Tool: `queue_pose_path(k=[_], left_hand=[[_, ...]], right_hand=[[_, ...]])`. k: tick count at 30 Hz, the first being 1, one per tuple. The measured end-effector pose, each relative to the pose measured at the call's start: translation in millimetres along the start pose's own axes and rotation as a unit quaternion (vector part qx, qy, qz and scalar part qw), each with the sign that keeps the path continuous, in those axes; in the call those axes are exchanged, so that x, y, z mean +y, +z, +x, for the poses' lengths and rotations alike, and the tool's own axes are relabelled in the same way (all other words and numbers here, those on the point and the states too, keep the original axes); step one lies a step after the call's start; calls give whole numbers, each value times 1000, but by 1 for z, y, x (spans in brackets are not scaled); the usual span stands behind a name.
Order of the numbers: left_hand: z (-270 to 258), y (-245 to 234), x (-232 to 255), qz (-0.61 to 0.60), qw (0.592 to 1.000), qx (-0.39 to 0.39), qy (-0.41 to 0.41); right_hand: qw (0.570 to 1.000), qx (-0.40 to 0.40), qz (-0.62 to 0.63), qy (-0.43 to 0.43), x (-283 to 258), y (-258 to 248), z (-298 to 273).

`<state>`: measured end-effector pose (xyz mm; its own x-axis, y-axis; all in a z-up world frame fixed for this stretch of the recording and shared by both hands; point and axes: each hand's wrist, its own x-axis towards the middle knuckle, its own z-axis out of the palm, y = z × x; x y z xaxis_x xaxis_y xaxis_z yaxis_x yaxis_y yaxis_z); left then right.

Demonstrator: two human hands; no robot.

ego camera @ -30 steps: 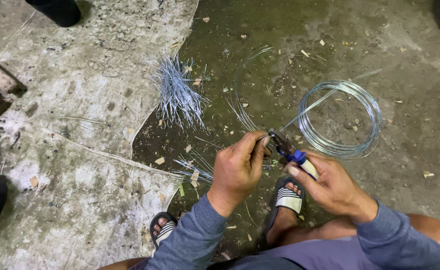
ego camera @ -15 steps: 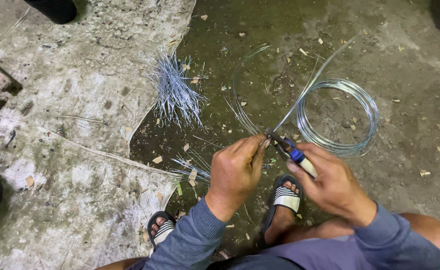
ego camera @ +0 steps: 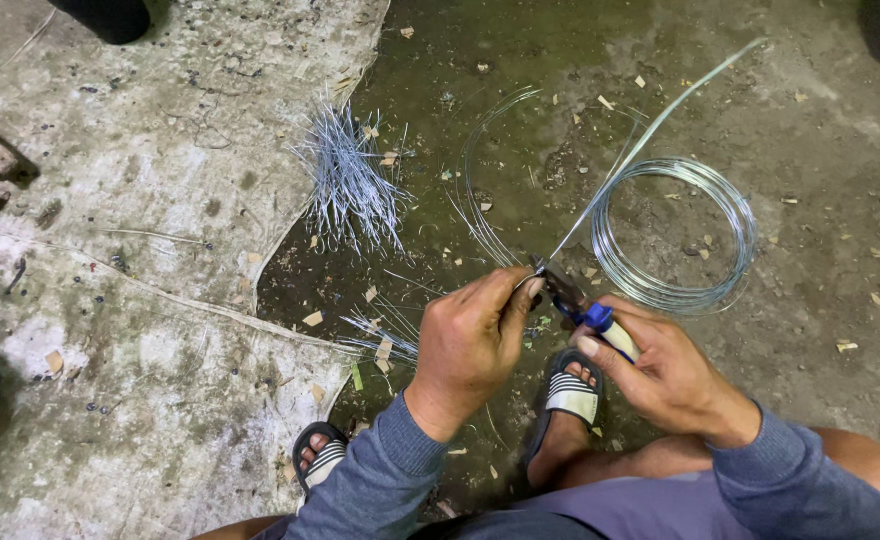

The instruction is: The person sits on the floor and repeatedly cuts short lengths of thin metal wire from a coil using pliers. The cut pieces are gathered into a small pile on the floor.

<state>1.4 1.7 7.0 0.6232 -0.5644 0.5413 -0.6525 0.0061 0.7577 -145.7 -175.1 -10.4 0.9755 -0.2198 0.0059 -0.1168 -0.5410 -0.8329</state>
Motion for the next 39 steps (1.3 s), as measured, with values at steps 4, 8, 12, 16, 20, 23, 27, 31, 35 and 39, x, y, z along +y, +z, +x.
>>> queue_pose_path(k=[4,8,12,16,20,23,27,31,35,39], left_hand=[[0,-1,-1,-9,999,-26,-35],[-2,0,-3,-10,1000,-18,-2],[-4,1,-4,-51,998,-28,-30],[-7,4,-4,-144,985,-37,-91],[-9,9,-6,-228,962,-42,-146],[-10,9,-9,-269,948,-52,-164],[-10,10,-11,-306,931,-60,-187],[-11,12,-15,-336,920,-65,-193],[-13,15,-21,-400,887,-78,-219],[-15,18,-27,-445,861,-85,-230]], right_hand=[[998,-9,-41,-42,-3,-3,0],[994,-1,-64,-92,-7,-3,0],[995,-7,-72,-65,-14,-4,0],[994,3,-91,-62,-23,-4,0],[994,20,-100,-39,-28,-4,-1],[997,2,-58,-54,-28,-4,1],[989,-27,97,-110,-26,0,1],[998,-12,20,-58,-19,0,1],[998,-8,-34,-59,-14,0,1],[994,5,-46,-100,-14,1,-1]])
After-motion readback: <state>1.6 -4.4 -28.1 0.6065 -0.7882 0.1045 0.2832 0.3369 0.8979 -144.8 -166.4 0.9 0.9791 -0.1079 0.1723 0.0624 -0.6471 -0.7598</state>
